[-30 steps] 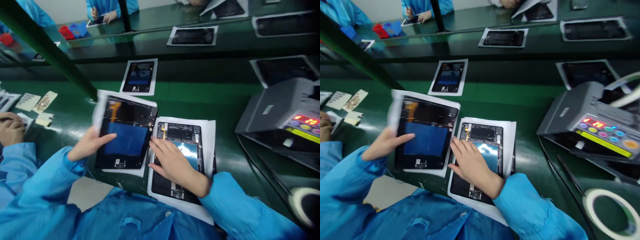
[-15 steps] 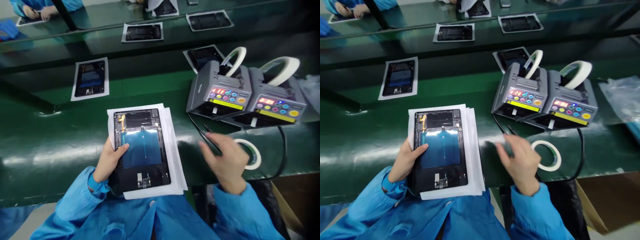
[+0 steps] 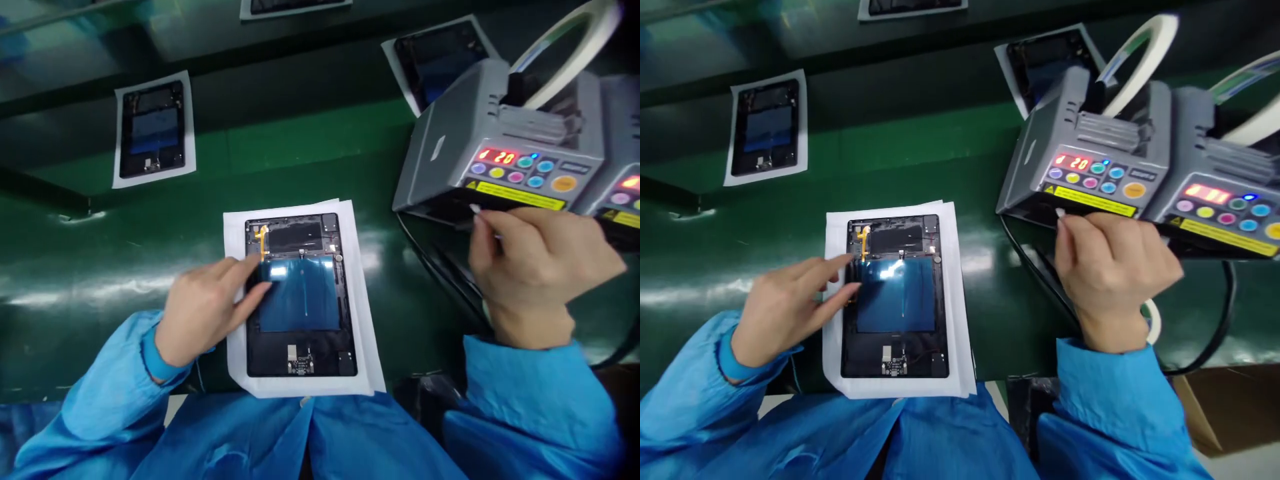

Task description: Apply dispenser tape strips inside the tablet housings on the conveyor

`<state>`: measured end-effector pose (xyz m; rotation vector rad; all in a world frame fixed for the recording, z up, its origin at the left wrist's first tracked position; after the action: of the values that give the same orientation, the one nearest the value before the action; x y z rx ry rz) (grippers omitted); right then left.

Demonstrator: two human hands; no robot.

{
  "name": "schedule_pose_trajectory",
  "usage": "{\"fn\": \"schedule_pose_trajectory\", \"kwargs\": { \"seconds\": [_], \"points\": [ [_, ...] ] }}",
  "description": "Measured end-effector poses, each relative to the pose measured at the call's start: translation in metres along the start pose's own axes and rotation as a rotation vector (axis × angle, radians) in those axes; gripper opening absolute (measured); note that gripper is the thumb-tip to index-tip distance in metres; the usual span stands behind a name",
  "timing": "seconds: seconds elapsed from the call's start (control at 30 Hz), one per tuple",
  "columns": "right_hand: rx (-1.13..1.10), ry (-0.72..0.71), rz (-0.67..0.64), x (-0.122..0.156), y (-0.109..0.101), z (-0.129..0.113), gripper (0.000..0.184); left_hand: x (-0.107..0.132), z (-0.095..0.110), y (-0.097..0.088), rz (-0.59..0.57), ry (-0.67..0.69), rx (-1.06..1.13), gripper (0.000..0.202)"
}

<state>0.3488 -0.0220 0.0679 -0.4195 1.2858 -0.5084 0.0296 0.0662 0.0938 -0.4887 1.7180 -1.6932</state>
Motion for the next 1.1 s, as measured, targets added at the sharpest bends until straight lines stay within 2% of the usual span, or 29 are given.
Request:
{"fn": "schedule_pose_trajectory", "kwargs": {
  "seconds": [0.1,0.23,0.33,0.43,0.53,0.63,0.87,1.1],
  "points": [
    [-0.268,0.065,-0.053,-0.022,-0.002,-0.031,0.021,-0.024,0.027,0.013,-0.027,0.22,0.064,0.029],
    [-0.729,0.129,-0.292,-0.043,0.031,-0.08,0.014,-0.062,0.051,0.042,-0.057,0.246,0.116,0.026],
    [-0.963,0.214,-0.388,-0.04,0.06,-0.091,0.014,-0.08,0.059,0.061,-0.049,0.235,0.136,0.018],
    [-1.082,0.28,-0.426,-0.029,0.075,-0.087,0.02,-0.085,0.062,0.071,-0.036,0.299,0.142,0.011],
    [-1.09,0.247,-0.452,-0.021,0.077,-0.085,0.028,-0.084,0.062,0.072,-0.007,0.39,0.14,0.017],
    [-1.046,0.134,-0.452,-0.019,0.075,-0.089,0.034,-0.082,0.061,0.069,0.012,0.443,0.117,0.021],
    [-0.828,-0.047,-0.512,-0.01,0.074,-0.095,0.041,-0.077,0.061,0.059,0.012,0.559,-0.001,0.024],
    [-0.704,-0.189,-0.494,-0.015,0.066,-0.101,0.04,-0.069,0.052,0.062,0.014,0.561,-0.009,0.022]
  ]
}}
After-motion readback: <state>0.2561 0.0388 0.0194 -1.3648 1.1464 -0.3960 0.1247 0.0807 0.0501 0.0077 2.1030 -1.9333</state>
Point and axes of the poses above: each hand's wrist, its own x-axis away from the middle knuckle, its own y-axis out of the palm, z = x × y, the point moved 6 cm from there along -x, towards the middle knuckle, and after that the axes turned 7 degrees about z, right-handed, at the moved point
